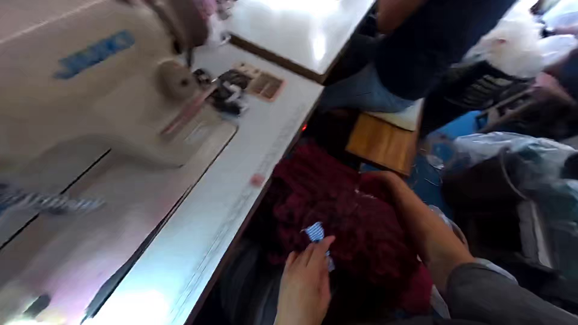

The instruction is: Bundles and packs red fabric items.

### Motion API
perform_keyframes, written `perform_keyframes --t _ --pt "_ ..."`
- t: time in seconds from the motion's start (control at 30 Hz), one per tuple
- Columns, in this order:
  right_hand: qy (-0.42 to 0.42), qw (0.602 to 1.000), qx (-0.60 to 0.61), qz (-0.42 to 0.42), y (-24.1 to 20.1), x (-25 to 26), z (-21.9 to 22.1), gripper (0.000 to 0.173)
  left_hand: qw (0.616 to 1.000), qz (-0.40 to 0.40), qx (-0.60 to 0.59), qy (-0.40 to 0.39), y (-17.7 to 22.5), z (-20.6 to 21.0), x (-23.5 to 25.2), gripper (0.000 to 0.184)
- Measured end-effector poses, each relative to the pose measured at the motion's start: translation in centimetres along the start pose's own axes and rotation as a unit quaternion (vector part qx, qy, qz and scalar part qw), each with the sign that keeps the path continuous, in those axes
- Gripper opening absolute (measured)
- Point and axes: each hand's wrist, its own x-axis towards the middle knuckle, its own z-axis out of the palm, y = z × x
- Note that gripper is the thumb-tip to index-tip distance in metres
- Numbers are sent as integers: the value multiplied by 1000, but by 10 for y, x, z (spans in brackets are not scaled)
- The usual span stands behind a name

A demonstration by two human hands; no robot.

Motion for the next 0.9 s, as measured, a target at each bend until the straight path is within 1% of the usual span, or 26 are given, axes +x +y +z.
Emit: perform_keyframes --t 0.07,0.13,0.17,0.2,0.27,0.3,0.37,0.43,0.47,0.53,0.6,0.67,0.73,0.77,0.8,0.9 --pt "-46 996 31 -67 15 13 3 35 1000 8 18 -10 4 -6 3 34" --pt "-46 992 -37 -115 23 25 1 35 998 -10 8 -58 16 -17 10 32" --pt "-27 990 -70 -117 25 33 0 37 997 -18 7 -76 20 -20 15 32" --pt "-2 991 -84 -101 24 39 0 39 996 -22 12 -88 24 -21 19 31" --pt "62 994 -43 -75 29 55 3 45 995 -20 26 -99 28 -22 26 31" --pt "74 994 -26 -82 32 61 4 46 994 -17 33 -104 29 -22 29 30" --pt "40 994 -19 -101 34 67 3 42 993 -17 39 -113 31 -23 32 30" --pt "9 995 -39 -93 33 73 -1 38 992 -20 40 -116 33 -23 34 30" --pt "13 995 -43 -85 34 80 -2 35 992 -23 40 -119 34 -23 36 30" --pt "55 995 -34 -77 40 93 -3 30 991 -32 40 -125 35 -24 38 29" --pt "53 994 -26 -87 40 93 -5 29 990 -37 38 -131 35 -24 39 29" --pt "8 989 7 -150 39 86 -5 31 990 -32 38 -131 34 -24 38 30" --pt "-46 972 58 -225 42 83 -4 40 990 -32 38 -134 34 -25 38 30" --pt "-54 966 84 -241 46 87 -4 40 989 -37 37 -137 34 -25 38 29" --pt "-51 963 109 -243 50 91 -4 37 989 -42 35 -139 35 -26 38 29" --pt "-32 956 188 -223 58 89 -8 21 988 -49 29 -142 36 -26 39 29"
